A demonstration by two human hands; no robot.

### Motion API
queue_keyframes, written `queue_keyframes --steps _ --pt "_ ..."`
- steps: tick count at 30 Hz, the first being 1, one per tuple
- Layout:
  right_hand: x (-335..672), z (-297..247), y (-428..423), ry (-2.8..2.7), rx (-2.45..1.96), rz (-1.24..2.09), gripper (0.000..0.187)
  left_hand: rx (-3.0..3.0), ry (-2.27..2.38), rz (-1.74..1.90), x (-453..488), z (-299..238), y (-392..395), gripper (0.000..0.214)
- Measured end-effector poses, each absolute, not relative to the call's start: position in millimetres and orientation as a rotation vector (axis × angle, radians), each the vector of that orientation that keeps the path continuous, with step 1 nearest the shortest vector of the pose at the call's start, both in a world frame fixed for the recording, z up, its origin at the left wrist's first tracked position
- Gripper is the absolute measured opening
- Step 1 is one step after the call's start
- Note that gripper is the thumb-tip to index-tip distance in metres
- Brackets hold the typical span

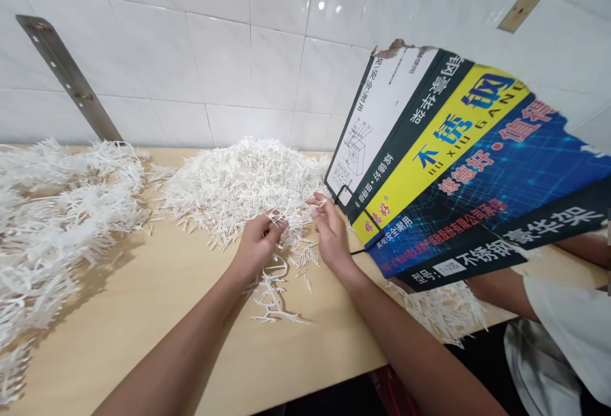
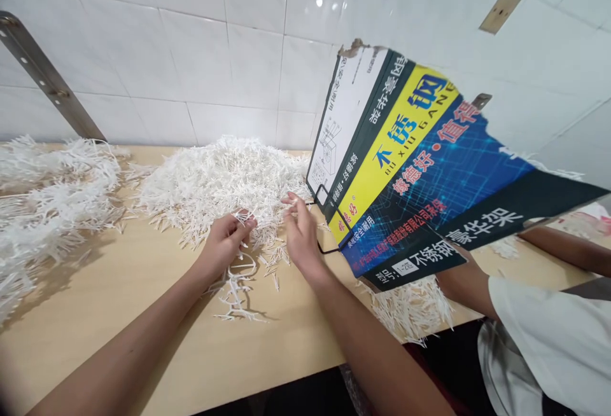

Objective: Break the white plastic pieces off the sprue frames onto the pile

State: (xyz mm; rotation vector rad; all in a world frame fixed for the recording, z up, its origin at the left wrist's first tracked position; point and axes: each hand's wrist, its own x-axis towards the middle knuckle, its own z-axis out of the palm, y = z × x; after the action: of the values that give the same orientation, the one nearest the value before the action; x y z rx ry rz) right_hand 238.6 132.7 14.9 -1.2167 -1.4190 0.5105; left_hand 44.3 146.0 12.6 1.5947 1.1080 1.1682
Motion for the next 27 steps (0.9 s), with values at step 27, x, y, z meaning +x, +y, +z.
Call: queue_keyframes --steps 27 --pt "229 3 136 -1.115 -1.168 0.812 0.045 1.811 0.969 1.102 48 20 139 0.026"
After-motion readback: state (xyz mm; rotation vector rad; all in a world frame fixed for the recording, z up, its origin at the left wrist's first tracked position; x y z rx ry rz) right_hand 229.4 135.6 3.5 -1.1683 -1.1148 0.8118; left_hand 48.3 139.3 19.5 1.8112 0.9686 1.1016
